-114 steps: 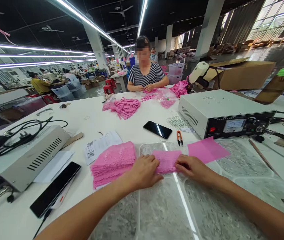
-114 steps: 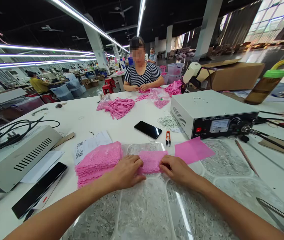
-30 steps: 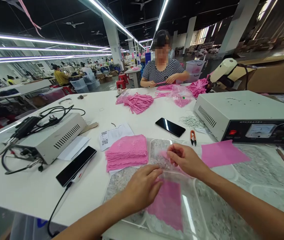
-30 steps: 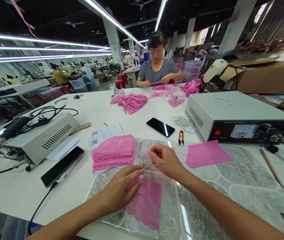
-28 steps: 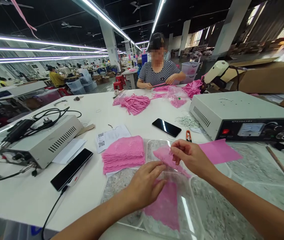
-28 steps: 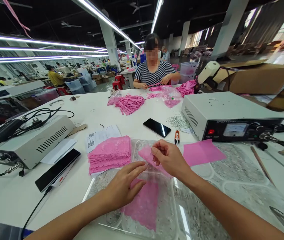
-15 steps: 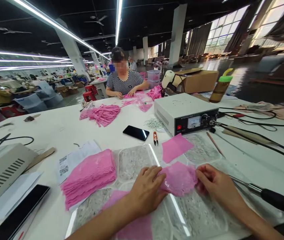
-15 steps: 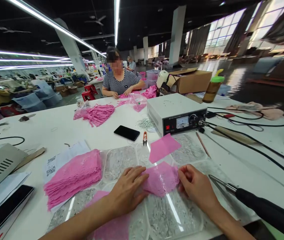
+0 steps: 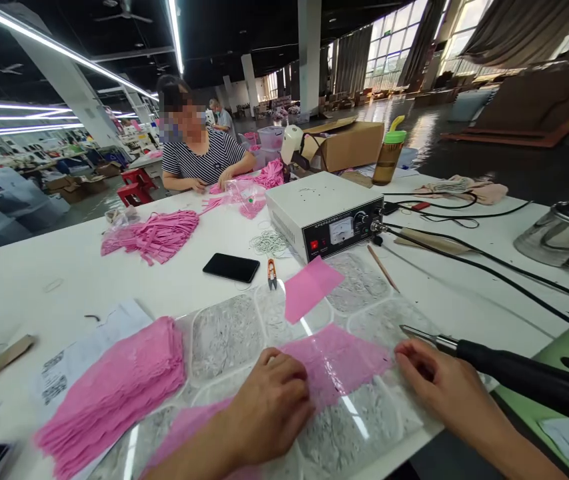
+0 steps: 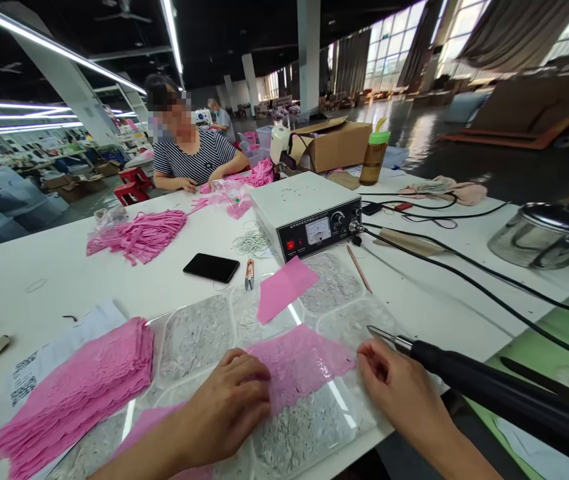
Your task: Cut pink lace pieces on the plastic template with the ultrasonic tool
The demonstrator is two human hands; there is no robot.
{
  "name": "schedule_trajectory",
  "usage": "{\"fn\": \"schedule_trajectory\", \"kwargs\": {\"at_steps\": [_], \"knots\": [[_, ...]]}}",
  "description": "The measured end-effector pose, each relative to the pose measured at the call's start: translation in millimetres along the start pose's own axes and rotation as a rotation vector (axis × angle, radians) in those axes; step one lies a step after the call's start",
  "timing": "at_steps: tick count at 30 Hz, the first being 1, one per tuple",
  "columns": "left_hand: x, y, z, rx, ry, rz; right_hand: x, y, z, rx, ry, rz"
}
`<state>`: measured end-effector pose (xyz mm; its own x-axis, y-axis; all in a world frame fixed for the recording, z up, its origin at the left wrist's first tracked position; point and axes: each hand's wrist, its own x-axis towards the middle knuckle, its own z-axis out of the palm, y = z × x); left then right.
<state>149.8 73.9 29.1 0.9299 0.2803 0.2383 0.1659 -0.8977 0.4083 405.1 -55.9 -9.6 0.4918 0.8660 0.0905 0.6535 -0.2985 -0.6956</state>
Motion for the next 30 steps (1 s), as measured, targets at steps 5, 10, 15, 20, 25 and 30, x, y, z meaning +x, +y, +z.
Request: {"fn": "schedule_trajectory", "kwargs": {"at_steps": [5, 10, 15, 20, 25, 30], "knots": [[20, 4, 4.3, 0.054, 0.015, 0.139, 0, 2, -5, 0.009, 0.016, -0.27], [52, 4, 24.7, 0.121, 0.019, 0.26, 6, -1, 1, -0.014, -0.037, -0.36], [66, 0, 38.4, 0.203, -0.104, 0.311, 9, 0, 2, -0.043, -0.068, -0.376], [66, 0, 39.8, 0.248, -0.135, 0.325, 8, 0, 0, -0.039, -0.073, -0.353], [67, 1, 38.1, 0.26, -0.116, 0.341, 5, 4, 0, -0.016, -0.078, -0.301], [68, 1, 37.7, 0.264, -0.127, 0.337, 3, 9, 0, 0.008, -0.059, -0.263]]}}
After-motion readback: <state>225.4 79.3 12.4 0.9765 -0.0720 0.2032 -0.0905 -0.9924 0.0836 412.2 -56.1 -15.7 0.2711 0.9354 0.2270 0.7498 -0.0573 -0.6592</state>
